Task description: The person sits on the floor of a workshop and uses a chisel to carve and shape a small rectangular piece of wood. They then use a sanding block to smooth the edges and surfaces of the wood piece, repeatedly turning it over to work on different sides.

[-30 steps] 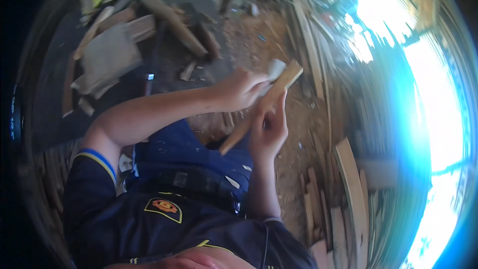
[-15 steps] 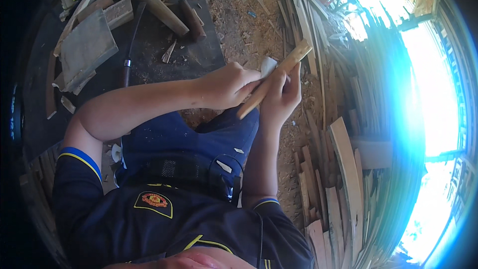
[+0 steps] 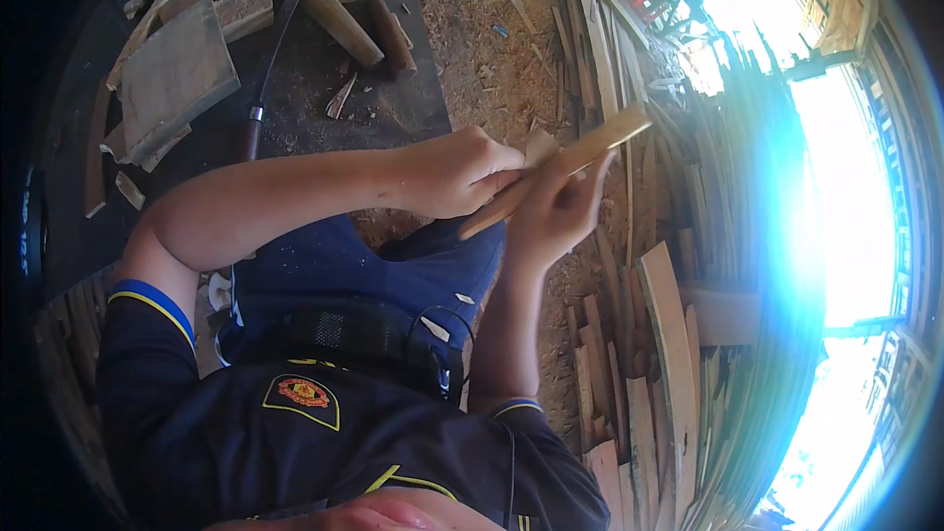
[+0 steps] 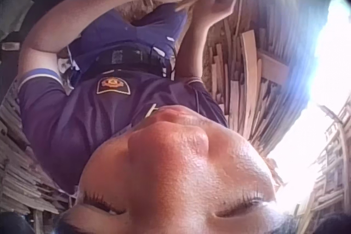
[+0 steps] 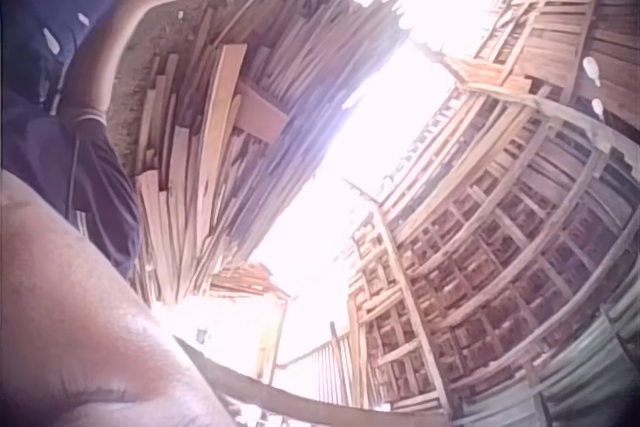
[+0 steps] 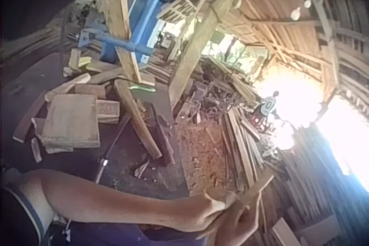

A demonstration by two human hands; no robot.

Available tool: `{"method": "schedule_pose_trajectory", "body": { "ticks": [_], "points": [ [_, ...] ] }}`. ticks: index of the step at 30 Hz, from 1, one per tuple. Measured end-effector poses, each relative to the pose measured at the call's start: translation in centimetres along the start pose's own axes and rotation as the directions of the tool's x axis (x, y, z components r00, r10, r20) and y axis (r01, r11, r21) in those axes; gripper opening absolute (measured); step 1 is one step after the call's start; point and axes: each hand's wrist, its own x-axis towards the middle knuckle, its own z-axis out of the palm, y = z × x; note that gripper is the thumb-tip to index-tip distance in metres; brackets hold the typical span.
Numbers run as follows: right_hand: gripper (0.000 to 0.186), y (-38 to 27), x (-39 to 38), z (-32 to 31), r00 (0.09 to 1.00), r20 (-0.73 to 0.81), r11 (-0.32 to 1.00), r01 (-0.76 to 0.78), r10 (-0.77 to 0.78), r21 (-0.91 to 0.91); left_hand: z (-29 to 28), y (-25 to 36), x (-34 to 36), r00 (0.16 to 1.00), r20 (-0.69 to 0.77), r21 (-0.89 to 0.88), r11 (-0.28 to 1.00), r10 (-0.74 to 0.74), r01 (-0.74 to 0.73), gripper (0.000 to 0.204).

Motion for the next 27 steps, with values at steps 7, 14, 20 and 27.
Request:
{"method": "schedule_pose_trajectory", "body": {
  "ticks": [7, 14, 20, 27],
  "points": [
    [0.057, 1.2, 2.0, -0.2, 0.993, -0.060, 0.995, -0.097, 0.099, 0.027, 0.0, 0.6, -0.1, 0.996, 0.073, 0.032, 0.999, -0.043, 0.041, 0.013],
    [0.057, 0.7, -1.2, 0.0, 0.999, -0.009, 0.998, 0.047, -0.047, -0.039, 0.3, 0.3, -0.5, 0.995, 0.072, -0.054, 0.996, -0.071, 0.075, 0.017],
    [0.054, 9.5, 1.8, -1.8, 0.980, -0.131, 0.988, -0.152, 0.153, 0.017, 0.9, 0.6, -0.4, 0.966, 0.259, -0.012, 1.000, -0.013, 0.017, 0.017],
    [0.048, 10.6, 1.5, -5.6, 0.980, -0.154, 0.977, -0.147, 0.123, -0.152, 1.0, -0.7, -0.2, 0.967, 0.079, 0.131, 0.964, -0.244, 0.232, 0.011]
  ]
}}
